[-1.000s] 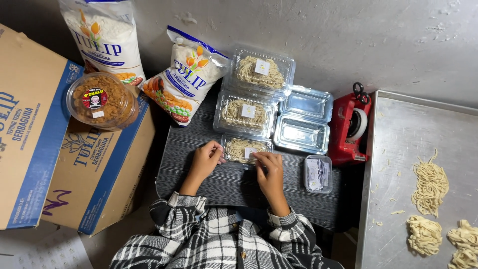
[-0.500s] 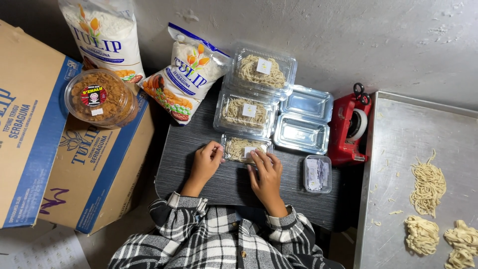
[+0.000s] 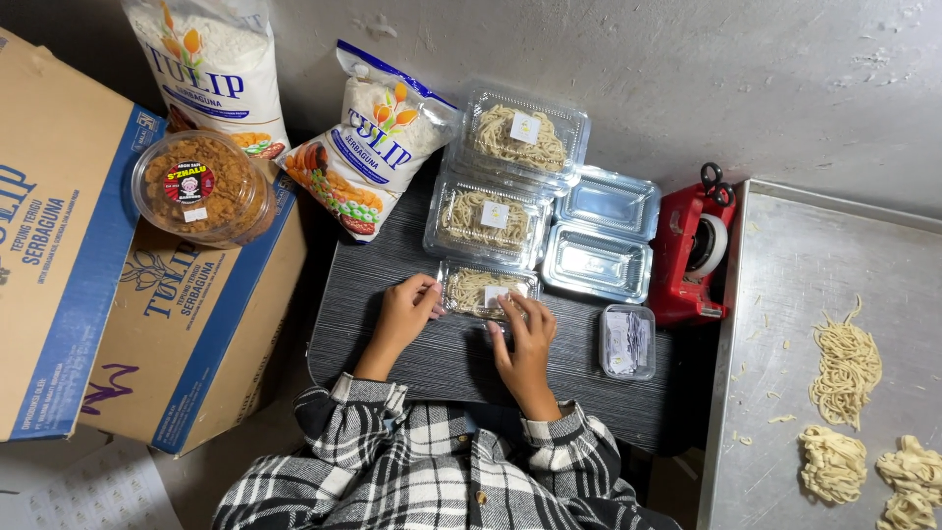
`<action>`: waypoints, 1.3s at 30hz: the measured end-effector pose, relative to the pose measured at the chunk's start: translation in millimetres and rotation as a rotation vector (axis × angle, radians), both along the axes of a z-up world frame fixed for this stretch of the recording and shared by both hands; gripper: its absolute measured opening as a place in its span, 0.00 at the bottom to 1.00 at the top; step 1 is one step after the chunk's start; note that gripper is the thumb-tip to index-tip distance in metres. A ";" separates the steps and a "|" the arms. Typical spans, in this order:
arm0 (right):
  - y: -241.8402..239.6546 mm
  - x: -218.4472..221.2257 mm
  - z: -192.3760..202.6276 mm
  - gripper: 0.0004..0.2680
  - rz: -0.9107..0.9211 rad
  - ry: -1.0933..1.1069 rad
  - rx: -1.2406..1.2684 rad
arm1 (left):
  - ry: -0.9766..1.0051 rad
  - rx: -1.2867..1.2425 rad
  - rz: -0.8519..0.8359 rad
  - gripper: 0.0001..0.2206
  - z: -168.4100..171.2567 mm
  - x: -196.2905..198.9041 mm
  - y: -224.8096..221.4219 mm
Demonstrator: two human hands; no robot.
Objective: The person places small white labels onto clear plastic containers filled with noodles. They press each label into place and stack the labeled containers on top of others. The workspace includes a tape dispenser, additional empty containers, and bulk noodle packaging.
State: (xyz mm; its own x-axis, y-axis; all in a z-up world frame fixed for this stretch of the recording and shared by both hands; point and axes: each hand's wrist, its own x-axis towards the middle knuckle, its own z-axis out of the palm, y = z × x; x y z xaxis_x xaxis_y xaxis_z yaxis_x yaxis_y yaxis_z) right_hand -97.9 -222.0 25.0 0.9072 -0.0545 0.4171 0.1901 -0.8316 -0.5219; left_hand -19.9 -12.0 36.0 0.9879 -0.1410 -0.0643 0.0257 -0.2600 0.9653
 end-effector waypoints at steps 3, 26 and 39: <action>-0.1 7.0 1.5 0.12 -0.161 -0.038 0.082 | 0.272 -0.253 0.019 0.07 2.7 10.5 4.5; -45.5 -4.6 15.4 0.04 -0.436 -0.044 0.709 | 0.309 -0.258 -0.072 0.10 -14.1 14.0 9.5; -161.9 -43.8 10.2 0.13 -0.660 -0.112 -0.088 | 0.338 -0.301 -0.045 0.11 -17.9 13.5 9.0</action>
State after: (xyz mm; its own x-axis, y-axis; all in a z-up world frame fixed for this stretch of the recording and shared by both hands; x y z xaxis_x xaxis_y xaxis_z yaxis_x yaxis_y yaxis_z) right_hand -141.6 -383.9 35.3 0.6464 -0.5442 0.5348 -0.3234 -0.8303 -0.4539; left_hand -6.4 -3.0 18.1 0.9110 -0.2454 -0.3314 0.3472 0.0226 0.9375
